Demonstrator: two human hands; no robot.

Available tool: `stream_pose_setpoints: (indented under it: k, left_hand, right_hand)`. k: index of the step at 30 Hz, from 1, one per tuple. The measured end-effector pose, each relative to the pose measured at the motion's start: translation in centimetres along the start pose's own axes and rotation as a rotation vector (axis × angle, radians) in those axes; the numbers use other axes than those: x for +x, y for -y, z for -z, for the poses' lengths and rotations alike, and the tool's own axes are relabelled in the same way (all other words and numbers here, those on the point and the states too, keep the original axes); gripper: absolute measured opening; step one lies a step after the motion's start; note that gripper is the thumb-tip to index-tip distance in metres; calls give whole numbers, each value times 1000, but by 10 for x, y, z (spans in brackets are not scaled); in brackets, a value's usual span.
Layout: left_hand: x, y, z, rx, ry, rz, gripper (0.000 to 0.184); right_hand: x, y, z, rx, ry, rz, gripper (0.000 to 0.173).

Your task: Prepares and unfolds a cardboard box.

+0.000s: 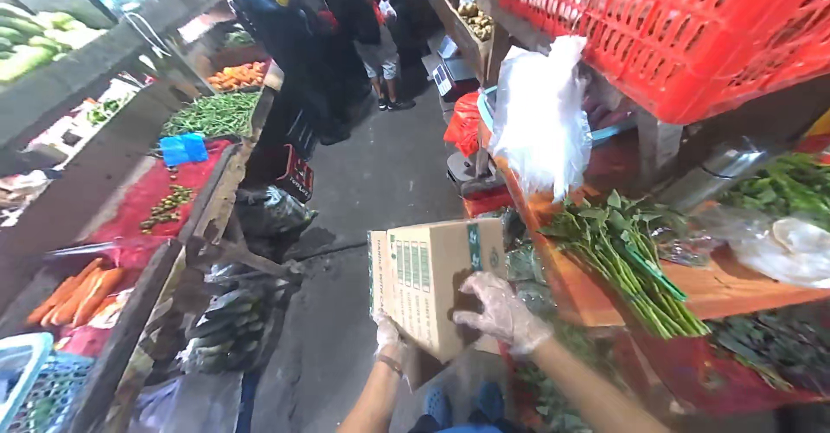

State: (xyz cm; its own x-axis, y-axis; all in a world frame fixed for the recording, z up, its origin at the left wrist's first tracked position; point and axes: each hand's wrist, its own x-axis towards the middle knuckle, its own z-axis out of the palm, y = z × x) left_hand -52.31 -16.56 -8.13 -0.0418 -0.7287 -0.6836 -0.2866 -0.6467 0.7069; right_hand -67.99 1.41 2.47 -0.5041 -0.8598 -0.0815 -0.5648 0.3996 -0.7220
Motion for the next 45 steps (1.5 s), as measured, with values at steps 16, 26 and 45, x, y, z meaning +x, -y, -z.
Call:
stream_pose_setpoints:
  k: [16,26,45]
  left_hand:
    - [-18,-38,-15,277,163,-82,84]
    - [-51,-38,-119,564,345,-226,90]
    - [-74,-36,-145,486,254,-340,78]
  right_hand:
    - [-39,-29,22,18,-409,-47,51]
    - [-115,-72,88,-38,-620,-344,61]
    - [-145,-63,110,-59,-232,-604,45]
